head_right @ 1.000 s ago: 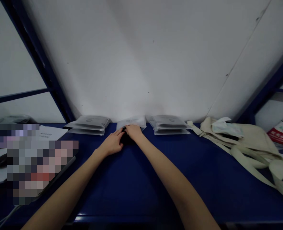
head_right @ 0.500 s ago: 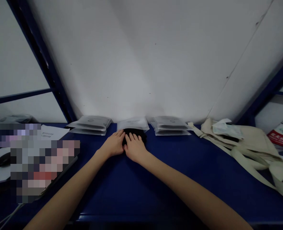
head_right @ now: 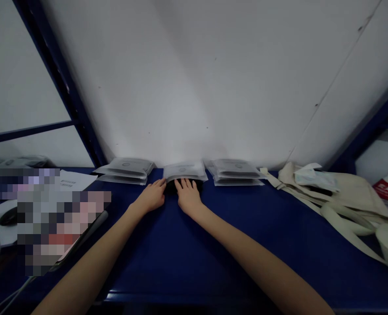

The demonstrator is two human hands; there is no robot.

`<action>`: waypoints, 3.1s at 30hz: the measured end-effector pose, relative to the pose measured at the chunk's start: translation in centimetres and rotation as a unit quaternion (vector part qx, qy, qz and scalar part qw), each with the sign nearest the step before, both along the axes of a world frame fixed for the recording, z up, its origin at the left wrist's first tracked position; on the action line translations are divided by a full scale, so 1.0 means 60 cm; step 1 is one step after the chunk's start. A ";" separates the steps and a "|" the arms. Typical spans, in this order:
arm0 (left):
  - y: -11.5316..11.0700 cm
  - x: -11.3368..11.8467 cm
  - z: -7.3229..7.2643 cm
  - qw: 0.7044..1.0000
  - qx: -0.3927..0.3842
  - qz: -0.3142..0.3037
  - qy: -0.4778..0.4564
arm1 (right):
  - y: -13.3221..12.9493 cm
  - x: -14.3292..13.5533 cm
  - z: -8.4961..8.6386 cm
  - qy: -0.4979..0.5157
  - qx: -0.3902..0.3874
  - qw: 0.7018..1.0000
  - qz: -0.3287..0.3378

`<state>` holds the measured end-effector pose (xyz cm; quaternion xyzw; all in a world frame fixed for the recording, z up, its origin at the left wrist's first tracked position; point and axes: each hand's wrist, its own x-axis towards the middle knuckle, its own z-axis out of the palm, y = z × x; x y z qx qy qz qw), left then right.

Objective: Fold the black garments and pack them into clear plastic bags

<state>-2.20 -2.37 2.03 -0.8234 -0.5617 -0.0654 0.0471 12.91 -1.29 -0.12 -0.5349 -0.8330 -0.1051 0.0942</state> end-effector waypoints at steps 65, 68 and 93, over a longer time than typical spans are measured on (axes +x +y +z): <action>0.008 -0.007 0.020 0.734 -0.271 0.176 -0.597 | -0.082 -0.052 0.065 0.380 -0.225 0.897 0.015; 0.002 -0.002 0.025 0.716 -0.285 0.164 -0.616 | -0.080 -0.054 0.066 0.523 -0.400 0.752 -0.028; 0.003 0.010 0.021 0.614 -0.349 0.095 -0.701 | -0.030 -0.025 0.051 0.780 -0.420 0.453 -0.102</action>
